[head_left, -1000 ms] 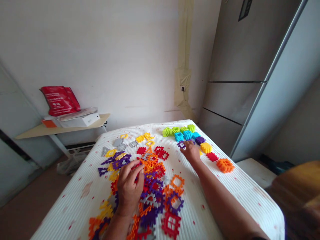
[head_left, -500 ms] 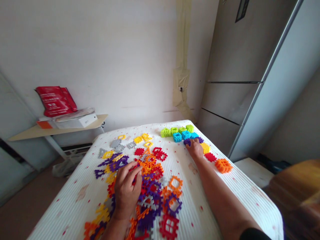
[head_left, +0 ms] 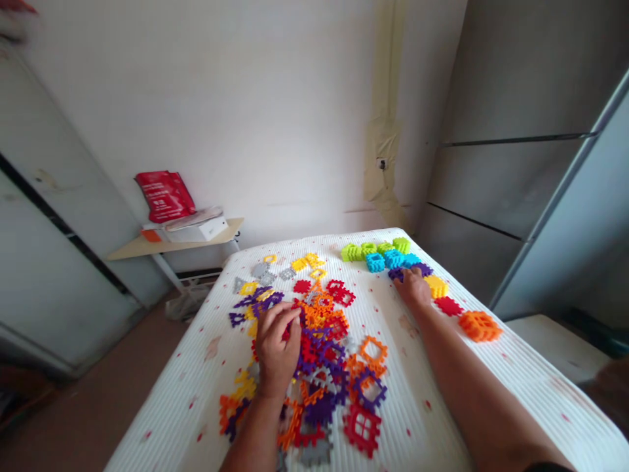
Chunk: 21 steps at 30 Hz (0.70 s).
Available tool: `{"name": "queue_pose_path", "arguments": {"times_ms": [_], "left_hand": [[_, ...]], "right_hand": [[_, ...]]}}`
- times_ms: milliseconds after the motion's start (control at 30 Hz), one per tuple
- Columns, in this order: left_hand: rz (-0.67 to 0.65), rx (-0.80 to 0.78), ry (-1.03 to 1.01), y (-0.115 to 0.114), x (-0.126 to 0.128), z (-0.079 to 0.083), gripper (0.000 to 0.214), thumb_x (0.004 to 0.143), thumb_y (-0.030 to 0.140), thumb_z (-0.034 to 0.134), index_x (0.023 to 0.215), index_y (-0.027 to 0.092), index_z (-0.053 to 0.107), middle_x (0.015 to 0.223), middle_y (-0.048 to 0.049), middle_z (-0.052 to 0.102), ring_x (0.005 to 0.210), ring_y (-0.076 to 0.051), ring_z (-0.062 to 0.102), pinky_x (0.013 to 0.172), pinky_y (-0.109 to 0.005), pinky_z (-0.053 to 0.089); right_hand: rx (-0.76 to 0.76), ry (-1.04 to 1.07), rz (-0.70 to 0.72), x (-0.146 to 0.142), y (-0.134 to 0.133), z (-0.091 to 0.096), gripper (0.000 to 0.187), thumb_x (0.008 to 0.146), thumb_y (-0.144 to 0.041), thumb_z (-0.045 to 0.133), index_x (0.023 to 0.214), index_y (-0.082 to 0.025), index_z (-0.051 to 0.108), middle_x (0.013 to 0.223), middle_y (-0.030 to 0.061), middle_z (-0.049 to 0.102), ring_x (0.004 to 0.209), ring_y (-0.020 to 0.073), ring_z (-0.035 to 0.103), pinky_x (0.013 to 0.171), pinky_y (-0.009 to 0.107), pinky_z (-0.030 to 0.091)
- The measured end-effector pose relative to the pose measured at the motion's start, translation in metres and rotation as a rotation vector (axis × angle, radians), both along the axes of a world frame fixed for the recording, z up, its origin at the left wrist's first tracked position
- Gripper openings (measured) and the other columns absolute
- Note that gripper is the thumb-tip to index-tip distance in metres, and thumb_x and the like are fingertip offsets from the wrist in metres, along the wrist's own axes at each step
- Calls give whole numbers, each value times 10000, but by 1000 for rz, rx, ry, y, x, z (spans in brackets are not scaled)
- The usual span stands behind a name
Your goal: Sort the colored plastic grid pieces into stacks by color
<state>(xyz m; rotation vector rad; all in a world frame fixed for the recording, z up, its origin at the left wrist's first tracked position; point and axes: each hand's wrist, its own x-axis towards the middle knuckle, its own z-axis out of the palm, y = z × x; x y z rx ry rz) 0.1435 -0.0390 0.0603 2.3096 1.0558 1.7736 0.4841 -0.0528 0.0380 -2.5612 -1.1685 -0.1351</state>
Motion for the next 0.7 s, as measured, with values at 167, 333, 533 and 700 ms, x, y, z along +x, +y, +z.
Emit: {"name": "queue_pose_path", "arguments": {"times_ms": [167,333,533,700], "left_hand": [[-7,-444,-453,10,-14,0,186,745,282,597,865,167,680,829,-43,680,763,-156,620,727,-296,494],[-42,-582,-861,21,-29,3,248,659,303,673,856,151,672,704,-13,660,588,-95,556,578,-229,434],[-183,-658,-1132,36,-46,5,207,546,266,674,711,156,614,594,16,586,534,-79,515,518,-218,375],[-190,-683,-1148,40,-55,13,206,523,277,665,683,167,597,566,24,567,512,-73,495,508,-216,369]], "right_hand": [[132,-51,30,-1,0,-1,408,861,-399,405,1160,-176,570,1164,130,522,833,213,594,633,301,446],[317,-158,227,-22,0,5,353,891,-309,358,1118,-184,598,1209,90,528,890,179,582,682,262,443],[260,-143,528,-59,6,0,343,896,-260,336,1064,-185,626,1193,92,559,903,170,581,747,267,449],[140,-111,673,-72,9,-12,331,895,-237,327,1047,-196,618,1174,73,567,917,148,576,748,238,440]]}}
